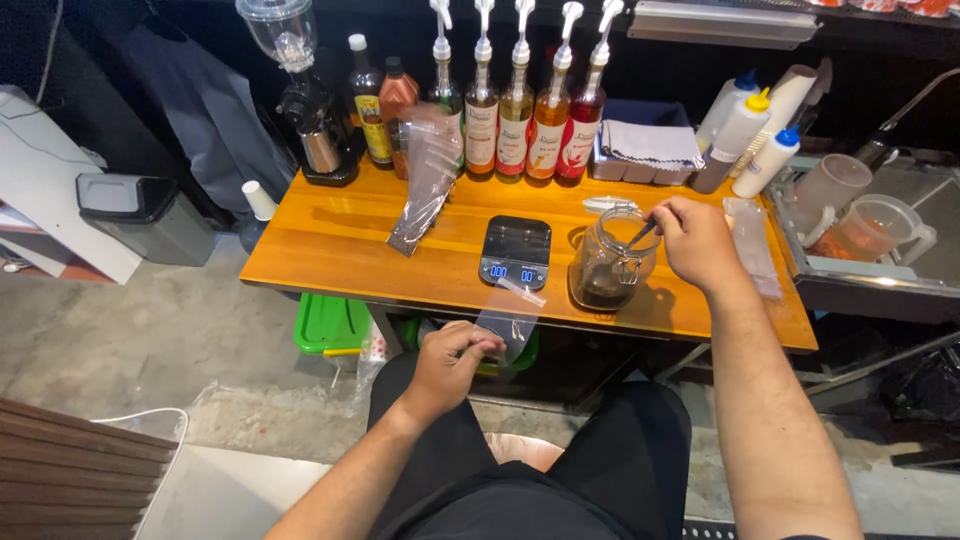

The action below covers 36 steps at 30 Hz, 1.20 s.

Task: Portioning tea powder from a glass jar into small plastic bags using a spoon and a digital scale.

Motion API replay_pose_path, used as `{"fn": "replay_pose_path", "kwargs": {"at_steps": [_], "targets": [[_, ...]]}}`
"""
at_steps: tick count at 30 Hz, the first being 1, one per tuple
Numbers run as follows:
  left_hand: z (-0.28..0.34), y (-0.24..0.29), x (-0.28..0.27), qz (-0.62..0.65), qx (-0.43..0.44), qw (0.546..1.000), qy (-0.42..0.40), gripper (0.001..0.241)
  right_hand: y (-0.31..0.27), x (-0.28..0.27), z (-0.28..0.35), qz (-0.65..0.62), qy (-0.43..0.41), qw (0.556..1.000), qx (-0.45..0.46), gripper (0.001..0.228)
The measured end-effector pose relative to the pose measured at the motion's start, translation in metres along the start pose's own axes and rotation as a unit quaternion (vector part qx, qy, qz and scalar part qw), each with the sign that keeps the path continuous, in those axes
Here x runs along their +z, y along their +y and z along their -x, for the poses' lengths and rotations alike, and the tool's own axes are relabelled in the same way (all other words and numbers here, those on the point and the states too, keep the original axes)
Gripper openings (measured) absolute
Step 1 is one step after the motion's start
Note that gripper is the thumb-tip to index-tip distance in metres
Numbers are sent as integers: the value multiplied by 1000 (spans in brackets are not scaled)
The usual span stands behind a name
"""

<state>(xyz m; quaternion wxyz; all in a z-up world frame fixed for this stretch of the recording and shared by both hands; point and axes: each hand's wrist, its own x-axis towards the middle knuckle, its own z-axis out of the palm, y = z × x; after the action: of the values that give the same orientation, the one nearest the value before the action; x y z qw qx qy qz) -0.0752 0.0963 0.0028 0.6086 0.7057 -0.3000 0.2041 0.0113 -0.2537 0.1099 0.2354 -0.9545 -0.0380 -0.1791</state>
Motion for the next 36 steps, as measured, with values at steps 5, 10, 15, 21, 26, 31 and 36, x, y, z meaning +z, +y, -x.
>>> {"fn": "replay_pose_path", "kwargs": {"at_steps": [5, 10, 15, 21, 26, 31, 36], "targets": [[-9, 14, -6, 36, -119, 992, -15, 11, 17, 6, -4, -72, 22, 997, 34, 22], [-12, 15, 2, 52, -170, 984, 15, 1, 32, 1, -4, -111, 115, 986, 56, 22], [-19, 27, 1, 71, -156, 985, 29, 7, 46, -20, -3, -182, 258, 947, 60, 24], [-17, 19, -2, 88, -225, 970, -34, 17, 15, -34, 17, -441, 340, 821, 123, 29], [-21, 25, 3, 110, -246, 960, -74, 43, -43, -1, 54, -427, 180, 886, 12, 28], [-24, 25, 9, 123, -227, 962, -90, 39, -81, 61, 79, -435, -126, 883, 124, 29], [-27, 24, 8, 105, -184, 973, -96, 30, -107, 88, 86, -517, -197, 831, 57, 15]]}}
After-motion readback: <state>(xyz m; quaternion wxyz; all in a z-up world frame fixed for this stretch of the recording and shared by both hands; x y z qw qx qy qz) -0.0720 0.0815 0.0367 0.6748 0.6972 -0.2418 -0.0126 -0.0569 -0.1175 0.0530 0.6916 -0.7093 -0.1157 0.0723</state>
